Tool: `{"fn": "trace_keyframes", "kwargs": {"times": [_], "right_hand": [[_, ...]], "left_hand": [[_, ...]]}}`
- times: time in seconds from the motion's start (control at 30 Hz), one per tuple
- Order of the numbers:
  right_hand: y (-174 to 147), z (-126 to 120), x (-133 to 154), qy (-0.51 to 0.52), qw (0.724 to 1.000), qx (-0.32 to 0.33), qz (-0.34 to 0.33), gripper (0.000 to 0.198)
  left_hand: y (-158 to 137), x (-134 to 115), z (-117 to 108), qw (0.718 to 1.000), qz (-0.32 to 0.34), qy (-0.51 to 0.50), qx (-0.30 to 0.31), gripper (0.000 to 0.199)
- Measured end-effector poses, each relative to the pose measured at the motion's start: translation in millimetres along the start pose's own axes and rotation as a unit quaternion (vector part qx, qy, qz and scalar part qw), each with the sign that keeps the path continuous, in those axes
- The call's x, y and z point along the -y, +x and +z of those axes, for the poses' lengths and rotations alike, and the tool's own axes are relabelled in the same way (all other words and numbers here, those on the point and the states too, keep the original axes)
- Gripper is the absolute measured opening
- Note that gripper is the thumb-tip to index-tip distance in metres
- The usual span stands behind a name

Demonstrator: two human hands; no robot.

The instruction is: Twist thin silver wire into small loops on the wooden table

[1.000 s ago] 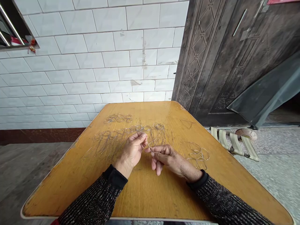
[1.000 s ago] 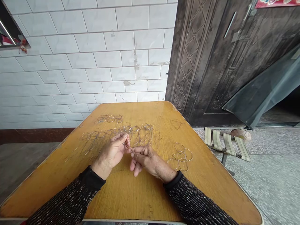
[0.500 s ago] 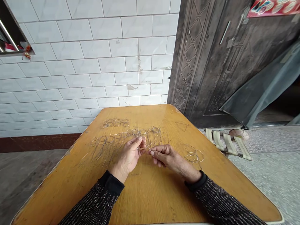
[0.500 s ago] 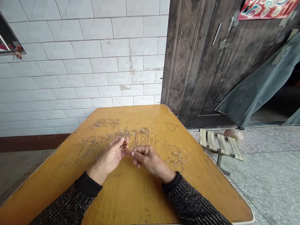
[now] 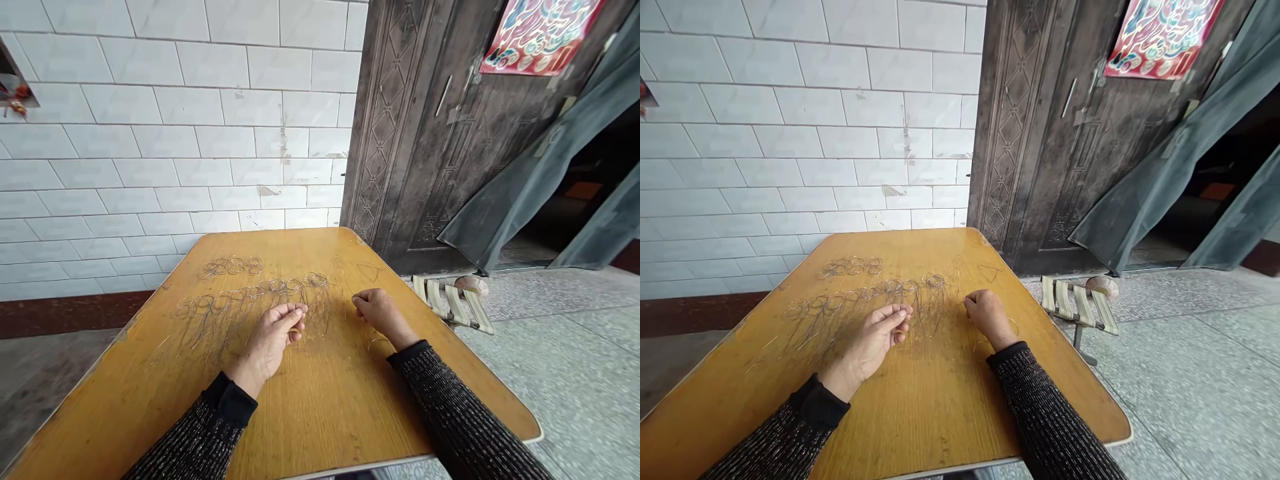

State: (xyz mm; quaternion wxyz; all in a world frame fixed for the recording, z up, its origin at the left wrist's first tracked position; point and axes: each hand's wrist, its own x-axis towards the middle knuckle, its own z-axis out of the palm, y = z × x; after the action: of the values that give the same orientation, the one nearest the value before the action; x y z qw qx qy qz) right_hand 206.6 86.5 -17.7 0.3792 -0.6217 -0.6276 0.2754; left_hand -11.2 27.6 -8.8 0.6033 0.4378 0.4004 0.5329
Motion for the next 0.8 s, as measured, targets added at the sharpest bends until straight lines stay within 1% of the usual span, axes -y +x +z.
{"fn": "trace_keyframes", "kwargs": {"times": [0.13,0.27,0.37,0.47,0.57,0.63,0.7,0.8], "right_hand": [[4,4,-5,-0.023,1.0,-0.002,-0.001,0.023],[5,9,-6,-0.01,1.0,0.012,-0.01,0.022],[2,6,0,0.007,1.0,0.008,-0.023,0.02],[-2,-11,8,0.028,0.999,-0.02,-0.028,0.022],[-7,-39,8,0.044,0.996,-0.06,-0.039,0.028],[-12,-57,-1,0.04,0.993,-0.091,-0.062,0.028],[-17,-69,-15,0.004,0.992,-0.106,-0.067,0.027],[-23,-72,-40,-0.07,0.99,-0.117,-0.042,0.028]], "left_hand": [[-1,1,0,1.0,0.002,0.008,0.007,0.024],[1,3,-2,0.999,0.005,0.037,0.014,0.024],[0,2,-2,0.998,0.015,0.061,0.016,0.024],[-1,0,0,0.994,0.03,0.104,0.017,0.023],[-1,-1,2,0.985,0.048,0.162,0.02,0.023],[-1,-1,3,0.977,0.062,0.203,0.025,0.023],[-2,-2,3,0.963,0.084,0.253,0.03,0.023],[-4,-4,5,0.939,0.114,0.322,0.04,0.023]]}}
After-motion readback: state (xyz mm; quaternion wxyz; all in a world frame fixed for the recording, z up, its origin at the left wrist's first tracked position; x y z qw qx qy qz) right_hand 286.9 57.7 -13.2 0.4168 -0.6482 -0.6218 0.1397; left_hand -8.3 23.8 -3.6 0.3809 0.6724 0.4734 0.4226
